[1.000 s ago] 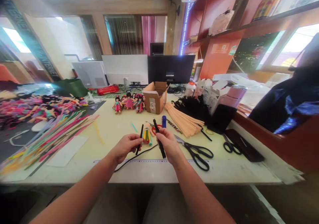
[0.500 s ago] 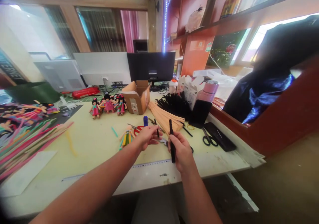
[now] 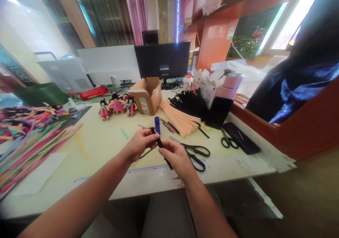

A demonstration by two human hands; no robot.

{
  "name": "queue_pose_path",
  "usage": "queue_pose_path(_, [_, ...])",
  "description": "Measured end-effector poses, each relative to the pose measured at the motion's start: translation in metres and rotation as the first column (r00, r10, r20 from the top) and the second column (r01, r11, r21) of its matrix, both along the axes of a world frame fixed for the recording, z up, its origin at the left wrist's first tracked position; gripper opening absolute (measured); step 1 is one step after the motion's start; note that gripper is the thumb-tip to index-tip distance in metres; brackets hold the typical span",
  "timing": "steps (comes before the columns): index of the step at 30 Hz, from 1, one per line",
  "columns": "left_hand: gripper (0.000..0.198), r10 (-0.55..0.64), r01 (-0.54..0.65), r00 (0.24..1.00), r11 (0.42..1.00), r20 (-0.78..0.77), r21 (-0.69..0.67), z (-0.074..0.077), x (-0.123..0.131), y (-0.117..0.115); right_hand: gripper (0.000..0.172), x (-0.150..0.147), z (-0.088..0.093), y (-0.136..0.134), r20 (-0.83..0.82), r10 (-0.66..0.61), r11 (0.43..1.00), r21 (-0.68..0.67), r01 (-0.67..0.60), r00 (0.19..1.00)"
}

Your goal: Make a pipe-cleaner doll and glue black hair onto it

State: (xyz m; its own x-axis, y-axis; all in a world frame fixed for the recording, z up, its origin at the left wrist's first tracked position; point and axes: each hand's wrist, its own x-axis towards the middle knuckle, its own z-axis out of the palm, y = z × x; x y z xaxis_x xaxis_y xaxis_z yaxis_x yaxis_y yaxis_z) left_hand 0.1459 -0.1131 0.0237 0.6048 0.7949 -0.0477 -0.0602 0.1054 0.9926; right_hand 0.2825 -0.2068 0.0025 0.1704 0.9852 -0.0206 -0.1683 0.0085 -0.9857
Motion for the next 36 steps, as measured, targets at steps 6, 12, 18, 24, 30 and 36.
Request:
queue_pose_path(6, [0.029, 0.064, -0.056, 0.997, 0.986, 0.045, -0.154, 0.012, -0.045, -0.003, 0.017, -0.030, 0.013, 0.007, 0.120, 0.082, 0.997, -0.022, -0.080, 0.989])
queue_pose_path(12, [0.028, 0.107, -0.093, 0.992, 0.980, 0.072, -0.177, 0.005, -0.077, -0.008, 0.020, -0.058, 0.009, 0.019, -0.128, 0.195, 0.972, -0.107, -0.209, 0.973])
queue_pose_path(18, [0.025, 0.218, -0.216, 0.976, 0.975, 0.019, -0.055, -0.010, -0.096, -0.005, 0.028, -0.074, 0.001, 0.033, -0.203, 0.249, 0.950, -0.140, -0.280, 0.947])
queue_pose_path(24, [0.024, 0.244, -0.242, 0.969, 0.968, 0.028, -0.063, -0.013, -0.102, 0.002, 0.025, -0.079, 0.003, 0.040, -0.128, 0.242, 0.952, -0.158, -0.260, 0.962])
queue_pose_path(30, [0.021, 0.215, -0.215, 0.977, 0.976, -0.003, -0.008, -0.014, -0.100, 0.002, 0.024, -0.080, 0.004, 0.042, -0.105, 0.251, 0.950, -0.163, -0.265, 0.962])
queue_pose_path(36, [0.023, 0.243, -0.243, 0.970, 0.970, -0.017, -0.017, -0.009, -0.100, 0.000, 0.027, -0.082, 0.005, 0.045, -0.091, 0.239, 0.958, -0.141, -0.250, 0.967])
